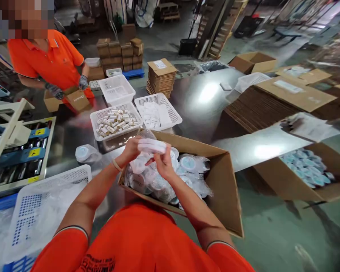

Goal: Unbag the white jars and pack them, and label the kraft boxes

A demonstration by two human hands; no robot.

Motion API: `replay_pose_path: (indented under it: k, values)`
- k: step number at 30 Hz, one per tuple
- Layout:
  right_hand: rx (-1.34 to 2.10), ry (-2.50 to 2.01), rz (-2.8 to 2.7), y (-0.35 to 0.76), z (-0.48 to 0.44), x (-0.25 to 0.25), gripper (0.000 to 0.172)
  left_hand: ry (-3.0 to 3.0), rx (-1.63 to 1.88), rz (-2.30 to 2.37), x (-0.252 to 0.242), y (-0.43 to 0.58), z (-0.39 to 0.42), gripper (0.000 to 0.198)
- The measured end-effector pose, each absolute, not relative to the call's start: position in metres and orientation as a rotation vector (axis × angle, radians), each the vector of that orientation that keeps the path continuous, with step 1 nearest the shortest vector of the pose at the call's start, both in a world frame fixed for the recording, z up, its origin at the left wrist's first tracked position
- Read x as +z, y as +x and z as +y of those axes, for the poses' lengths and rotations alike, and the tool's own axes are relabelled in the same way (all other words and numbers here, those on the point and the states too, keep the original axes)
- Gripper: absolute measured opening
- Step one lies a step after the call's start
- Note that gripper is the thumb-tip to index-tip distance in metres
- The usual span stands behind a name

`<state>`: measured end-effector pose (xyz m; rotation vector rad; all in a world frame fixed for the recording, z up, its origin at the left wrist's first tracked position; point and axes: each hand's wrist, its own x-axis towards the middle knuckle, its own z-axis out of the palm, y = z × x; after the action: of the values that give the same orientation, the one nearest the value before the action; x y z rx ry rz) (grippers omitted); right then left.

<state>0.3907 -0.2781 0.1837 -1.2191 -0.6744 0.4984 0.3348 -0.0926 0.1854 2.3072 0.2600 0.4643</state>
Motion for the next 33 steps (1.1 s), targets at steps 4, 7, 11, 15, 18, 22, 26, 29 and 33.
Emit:
replay_pose_path:
  k: [4,7,11,15,18,22,26,29,33]
  values:
    - [0.544,-1.306,-0.654,0.398,-0.256,0.162,0.06,2.283,0.448,0.139,0.18,0.332,-0.088,0.048]
    - [0.493,-1.387,-0.72,0.412,-0.259,0.145,0.061,2.281,0.471,-0.014,0.172,0.332,-0.08,0.055]
    - [0.355,-1.74,-0.966,0.421,-0.263,0.146,0.04,2.243,0.464,0.015,0.165,0.331,-0.072,0.06]
    - [0.199,-2.402,-1.106,0.407,-0.263,0.176,0.04,2.319,0.383,0.13,0.171,0.33,-0.074,0.058]
    - [0.159,-2.76,-1.1,0.392,-0.259,0.202,0.046,2.364,0.306,0.187,0.182,0.332,-0.078,0.053]
    - [0.092,-2.986,-1.111,0.384,-0.246,0.22,0.038,2.356,0.207,0.175,0.194,0.34,-0.083,0.05]
    - [-0.099,-2.777,-1.396,0.393,-0.233,0.224,0.051,2.307,0.28,0.257,0.208,0.337,-0.07,0.052]
    - [-0.438,-2.284,-1.481,0.412,-0.24,0.224,0.044,2.24,0.36,0.441,0.229,0.315,-0.026,0.054]
    - [-0.56,-1.978,-1.144,0.424,-0.266,0.202,0.025,2.334,0.456,0.835,0.272,0.267,0.05,0.065]
